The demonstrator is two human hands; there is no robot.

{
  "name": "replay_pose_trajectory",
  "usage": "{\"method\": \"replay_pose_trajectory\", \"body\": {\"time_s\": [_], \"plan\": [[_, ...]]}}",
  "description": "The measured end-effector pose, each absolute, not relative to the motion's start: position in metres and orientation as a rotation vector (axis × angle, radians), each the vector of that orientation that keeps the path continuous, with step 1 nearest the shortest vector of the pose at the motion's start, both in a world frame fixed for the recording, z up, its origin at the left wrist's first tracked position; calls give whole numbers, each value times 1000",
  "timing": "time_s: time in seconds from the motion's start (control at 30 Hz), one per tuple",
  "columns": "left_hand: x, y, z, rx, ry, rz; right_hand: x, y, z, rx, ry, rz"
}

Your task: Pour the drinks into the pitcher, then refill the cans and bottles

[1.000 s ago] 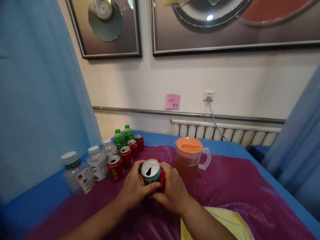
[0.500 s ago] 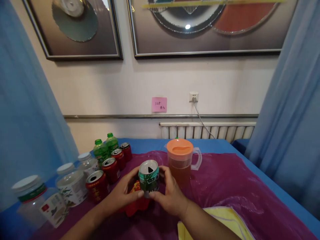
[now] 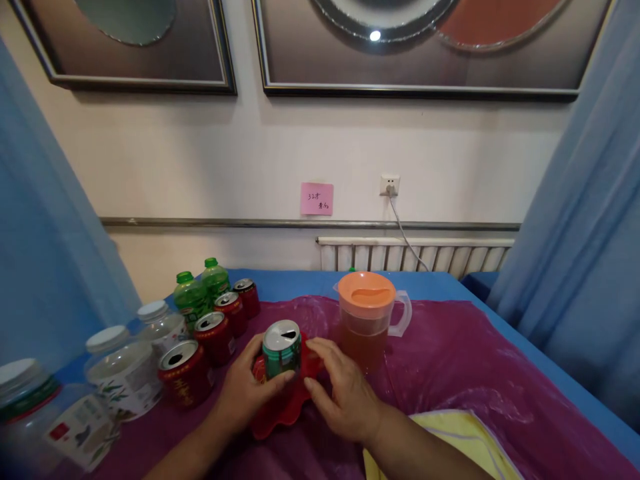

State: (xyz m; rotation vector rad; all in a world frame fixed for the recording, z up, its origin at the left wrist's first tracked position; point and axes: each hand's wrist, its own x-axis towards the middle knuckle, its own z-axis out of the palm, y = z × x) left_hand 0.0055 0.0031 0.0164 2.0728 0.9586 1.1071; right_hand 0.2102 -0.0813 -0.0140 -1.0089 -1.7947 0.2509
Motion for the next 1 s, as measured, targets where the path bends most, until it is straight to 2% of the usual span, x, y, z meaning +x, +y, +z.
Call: {"method": "replay_pose_trajectory", "body": {"time_s": [0.13,0.33,0.67,0.83,1.0], "plan": [[1,11,11,2128,1159,1187,214,-82,-16,-966,-1791,195],[0,15,4,2216,1213,1199,221,-84,-6,-888,-1662,100],[4,18,-1,2252,1247,1184,276,-90,34,-979,-1039,-3],[5,19,1,2256,1225,1203,328,-69,18,-1164,-534,55],[5,18,2,2248,1217,1194,336,-48,-9,-1189,-577,263]]}}
